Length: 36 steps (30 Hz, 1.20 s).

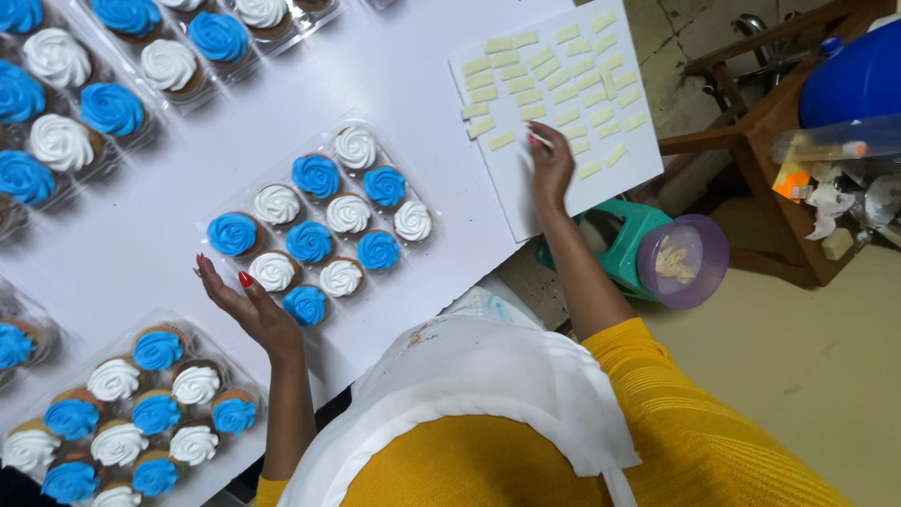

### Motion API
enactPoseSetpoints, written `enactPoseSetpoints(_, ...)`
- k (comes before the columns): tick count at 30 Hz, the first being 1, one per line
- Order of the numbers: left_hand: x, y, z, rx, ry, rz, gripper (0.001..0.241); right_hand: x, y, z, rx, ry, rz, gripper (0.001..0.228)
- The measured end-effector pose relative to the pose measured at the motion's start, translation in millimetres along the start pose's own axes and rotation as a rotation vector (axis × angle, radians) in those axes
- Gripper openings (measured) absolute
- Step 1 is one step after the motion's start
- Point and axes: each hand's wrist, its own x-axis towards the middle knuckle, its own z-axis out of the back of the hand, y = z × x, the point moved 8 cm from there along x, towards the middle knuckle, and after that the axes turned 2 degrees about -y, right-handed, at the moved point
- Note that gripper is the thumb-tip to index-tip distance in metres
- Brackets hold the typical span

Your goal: The person organizes trays of cupcakes on a table and attaches small labels or decorations to the tops of the cupcakes by hand.

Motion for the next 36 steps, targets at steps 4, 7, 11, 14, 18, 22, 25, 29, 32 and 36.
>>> enactPoseSetpoints(4, -19, -73, -73, -0.002, 0.054, -0.281, 0.072, 33, -88, 187, -0.413, -0.455, -0.061, 0.051)
enactPoseSetpoints(7, -47, -95, -152, 0.003, 0.182, -0.317, 0.089, 63, -115, 239, -0.8, -0.305, -0.161, 0.092)
enactPoseSetpoints(11, -97, -134, -267, 0.108, 0.578, -0.198, 0.07, 87, -92, 233, -0.57, -0.137, -0.063, 0.079)
enactPoseSetpoints(14, -131, -138, -337, 0.232, 0.788, -0.231, 0.068, 109, -91, 224, -0.554, 0.01, -0.083, 0.083)
enactPoseSetpoints(18, -152, -96, -390, 0.369, 0.78, -0.297, 0.083, 136, -123, 226, -0.586, 0.114, 0.079, 0.085)
enactPoseSetpoints(22, -168, -53, -429, 0.579, 0.854, -0.444, 0.098, 153, -161, 243, -0.451, 0.025, 0.131, 0.065)
enactPoseSetpoints(25, -177, -20, -443, 0.642, 0.865, -0.503, 0.105, 160, -176, 262, 0.034, -0.173, -0.191, 0.039)
enactPoseSetpoints(29, -180, 3, -443, 0.59, 0.841, -0.574, 0.106, 142, -145, 249, 0.469, -0.414, -0.522, 0.018)
enactPoseSetpoints(32, -182, 18, -449, 0.565, 0.858, -0.565, 0.105, 132, -100, 248, 0.359, -0.361, -0.4, 0.018)
enactPoseSetpoints(36, -184, 20, -445, 0.506, 0.81, -0.489, 0.097, 159, -130, 267, 0.462, -0.386, -0.175, 0.021)
